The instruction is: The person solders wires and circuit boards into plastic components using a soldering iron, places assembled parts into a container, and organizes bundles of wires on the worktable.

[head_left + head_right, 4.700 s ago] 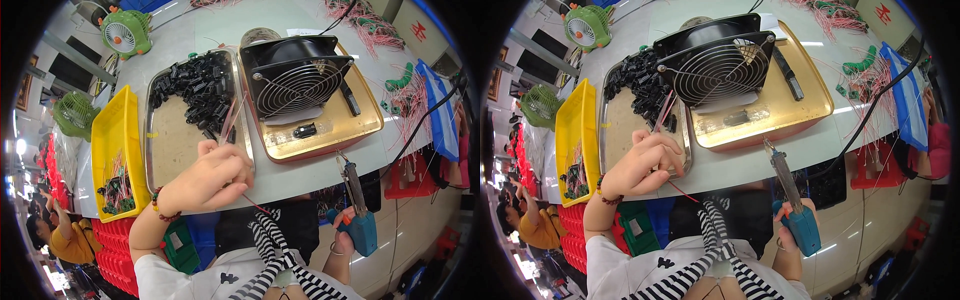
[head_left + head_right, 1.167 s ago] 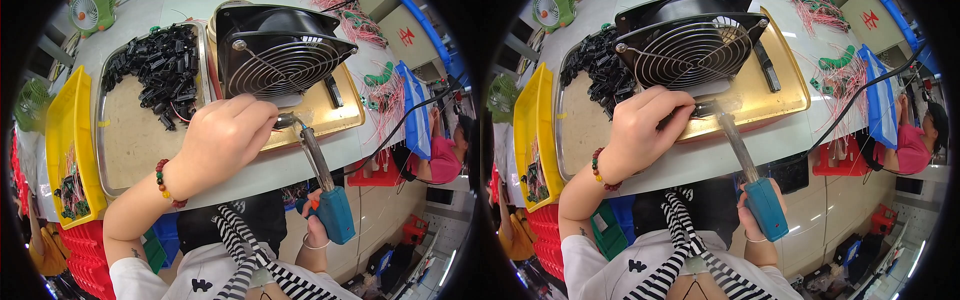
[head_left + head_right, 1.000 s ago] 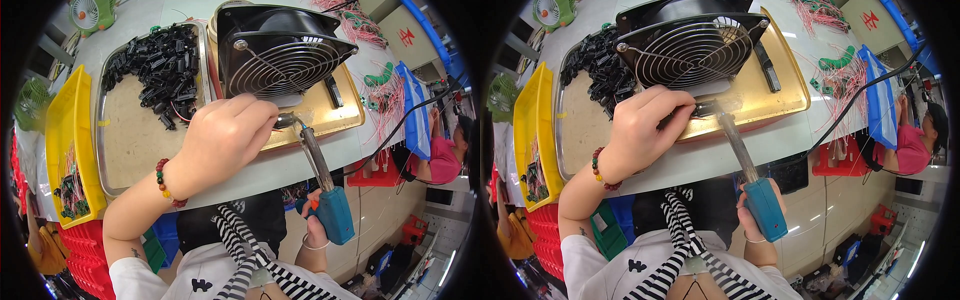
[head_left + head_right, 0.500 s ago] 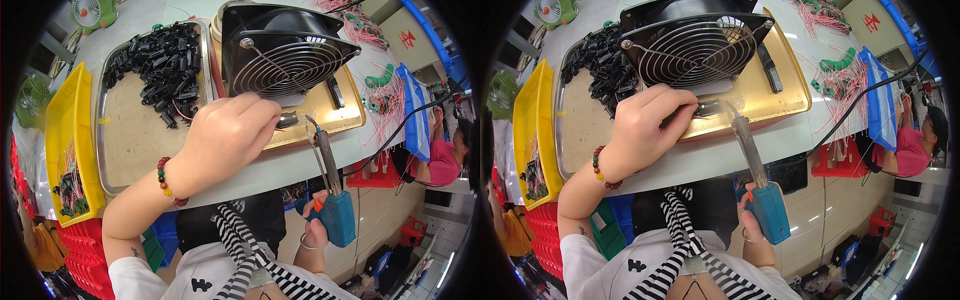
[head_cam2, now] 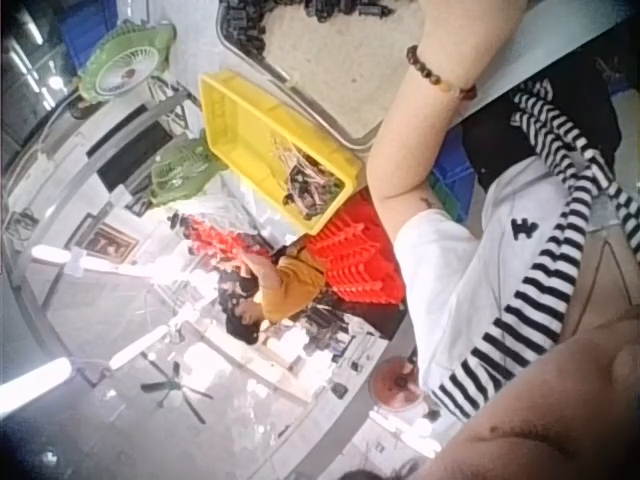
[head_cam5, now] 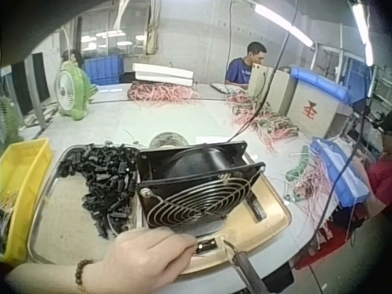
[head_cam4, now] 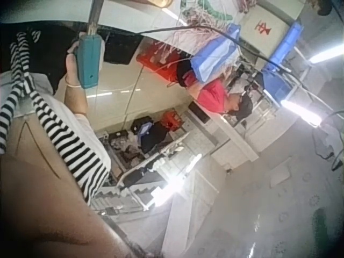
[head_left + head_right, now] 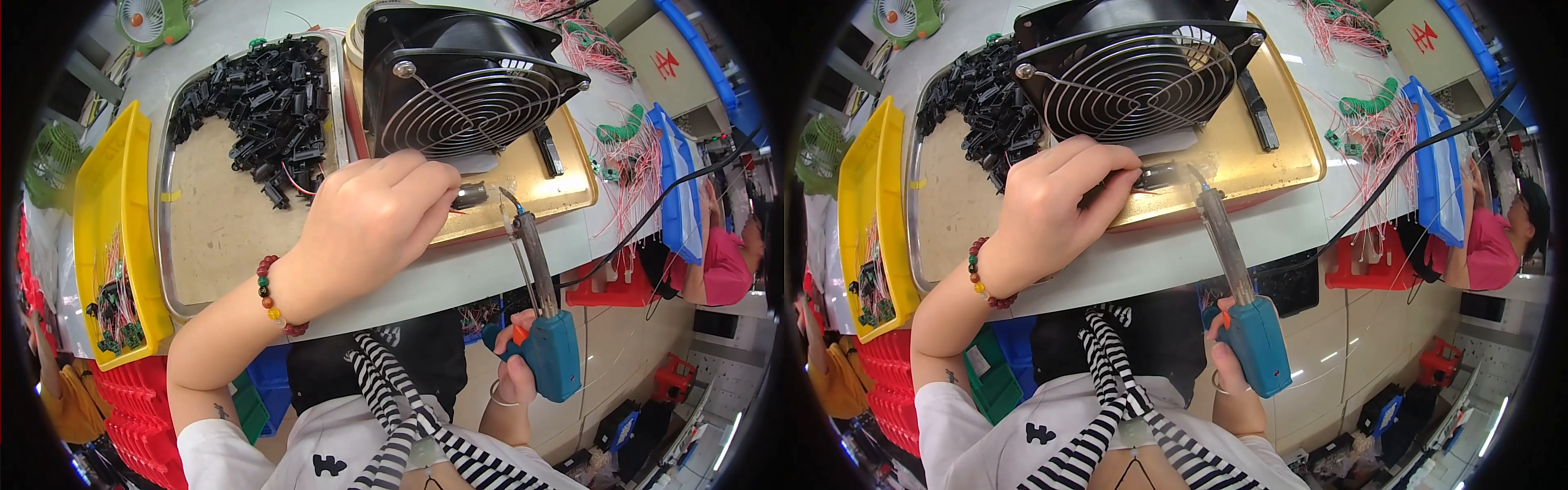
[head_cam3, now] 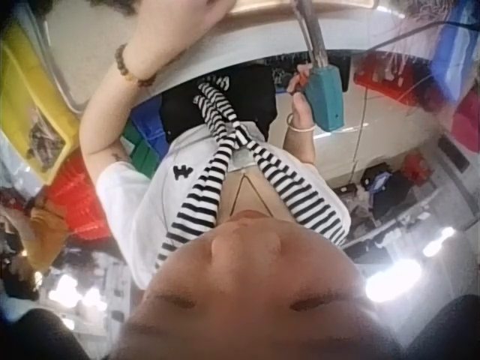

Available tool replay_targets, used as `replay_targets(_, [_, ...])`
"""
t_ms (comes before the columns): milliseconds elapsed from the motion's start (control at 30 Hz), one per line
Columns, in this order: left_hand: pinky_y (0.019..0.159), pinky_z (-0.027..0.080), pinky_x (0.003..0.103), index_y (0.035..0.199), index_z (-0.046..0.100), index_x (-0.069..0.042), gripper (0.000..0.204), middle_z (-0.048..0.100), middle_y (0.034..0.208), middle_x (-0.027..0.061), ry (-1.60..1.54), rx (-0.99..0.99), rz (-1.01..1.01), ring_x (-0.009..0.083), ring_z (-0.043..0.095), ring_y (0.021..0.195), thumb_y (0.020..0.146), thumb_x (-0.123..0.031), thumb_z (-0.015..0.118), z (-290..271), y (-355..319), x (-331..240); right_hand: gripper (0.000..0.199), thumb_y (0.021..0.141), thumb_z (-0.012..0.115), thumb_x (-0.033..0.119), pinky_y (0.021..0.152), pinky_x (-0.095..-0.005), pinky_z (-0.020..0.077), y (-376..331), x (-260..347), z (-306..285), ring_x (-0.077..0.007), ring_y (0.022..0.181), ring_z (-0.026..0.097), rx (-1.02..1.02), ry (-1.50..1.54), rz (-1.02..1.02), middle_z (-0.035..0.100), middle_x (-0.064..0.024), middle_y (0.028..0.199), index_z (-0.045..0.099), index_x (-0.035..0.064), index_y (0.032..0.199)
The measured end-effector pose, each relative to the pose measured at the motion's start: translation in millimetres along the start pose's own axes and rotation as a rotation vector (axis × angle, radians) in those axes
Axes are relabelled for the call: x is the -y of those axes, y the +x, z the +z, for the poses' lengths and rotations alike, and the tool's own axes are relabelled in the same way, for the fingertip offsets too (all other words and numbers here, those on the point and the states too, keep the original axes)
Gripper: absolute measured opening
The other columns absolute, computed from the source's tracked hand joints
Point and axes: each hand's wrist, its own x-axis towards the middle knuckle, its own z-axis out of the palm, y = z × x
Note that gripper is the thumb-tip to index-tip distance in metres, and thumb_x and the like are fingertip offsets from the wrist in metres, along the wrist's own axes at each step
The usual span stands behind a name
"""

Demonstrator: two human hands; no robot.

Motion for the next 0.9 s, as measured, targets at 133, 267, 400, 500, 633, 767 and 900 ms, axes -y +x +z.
replay_targets(133, [0.052,0.048,0.028,0.086,0.065,-0.003,0.011,0.061,0.072,0.0082,-0.042,0.034,-0.009,0.0209,0.061,0.06,0.076,-0.003,0.069,-4.2,2.1,-0.3,0.055,0.07,0.066,0.023,0.053,-0.0262,0.0408,0.7,-0.7,-2.1,-0.0194,0.058,0.052,0.02,-0.002,-0.013,0.052,-0.0202,0.105,0.052,-0.0085,0.112])
replay_targets(267, [0.053,0.049,0.028,0.087,0.065,-0.003,0.011,0.062,0.077,0.0083,-0.096,0.089,-0.051,0.0204,0.062,0.061,0.077,-0.003,0.069,-13.7,6.1,-4.3,0.054,0.07,0.067,0.023,0.053,-0.0266,0.0409,1.1,-0.5,-4.2,-0.0193,0.058,0.052,0.028,0.012,-0.001,0.052,-0.0202,0.105,0.052,-0.0078,0.112])
replay_targets(400, [0.059,0.049,0.03,0.086,0.065,-0.004,0.017,0.061,0.09,0.0083,0.019,0.134,0.09,0.0211,0.061,0.069,0.071,-0.003,0.07,-20.4,8.1,-2.8,0.053,0.069,0.067,0.022,0.053,-0.0267,0.041,0.6,0.0,-3.9,-0.0194,0.058,0.052,0.004,0.019,0.008,0.052,-0.0202,0.105,0.052,-0.0072,0.111])
replay_targets(500, [0.069,0.046,0.033,0.085,0.066,-0.008,0.023,0.059,0.096,0.0055,0.294,0.111,0.254,0.0227,0.056,0.082,0.062,-0.011,0.068,-23.0,4.9,-11.5,0.053,0.069,0.067,0.022,0.053,-0.0267,0.041,1.1,-0.9,-2.8,-0.0196,0.058,0.052,-0.014,0.061,0.021,0.052,-0.0201,0.105,0.052,-0.0068,0.111])
replay_targets(633, [0.072,0.037,0.032,0.091,0.068,-0.016,0.032,0.052,0.091,0.0,0.662,-0.001,0.352,0.0175,0.046,0.082,0.059,-0.018,0.064,-16.8,-5.4,-22.7,0.053,0.069,0.068,0.022,0.054,-0.027,0.0408,1.8,-2.6,-4.0,-0.02,0.059,0.052,0.009,0.06,0.002,0.052,-0.0199,0.105,0.052,-0.0066,0.111])
replay_targets(767, [0.071,0.033,0.03,0.094,0.068,-0.017,0.035,0.05,0.086,-0.0023,0.807,-0.004,0.303,0.0147,0.045,0.078,0.059,-0.02,0.063,-16.1,-11.9,-30.5,0.056,0.068,0.076,0.025,0.056,-0.0279,0.047,1.0,-1.4,-8.7,-0.0208,0.067,0.058,-0.012,0.09,0.051,0.056,-0.0176,0.099,0.054,-0.0077,0.108])
replay_targets(900, [0.07,0.027,0.031,0.075,0.062,-0.01,0.018,0.047,0.069,-0.0036,0.79,0.06,0.311,0.0125,0.047,0.075,0.06,-0.019,0.059,-12.3,-14.9,-26.4,0.053,0.068,0.075,0.023,0.055,-0.0277,0.0466,1.4,-3.4,-11.0,-0.0209,0.063,0.059,0.011,0.08,0.002,0.057,-0.0175,0.097,0.055,-0.0093,0.105])
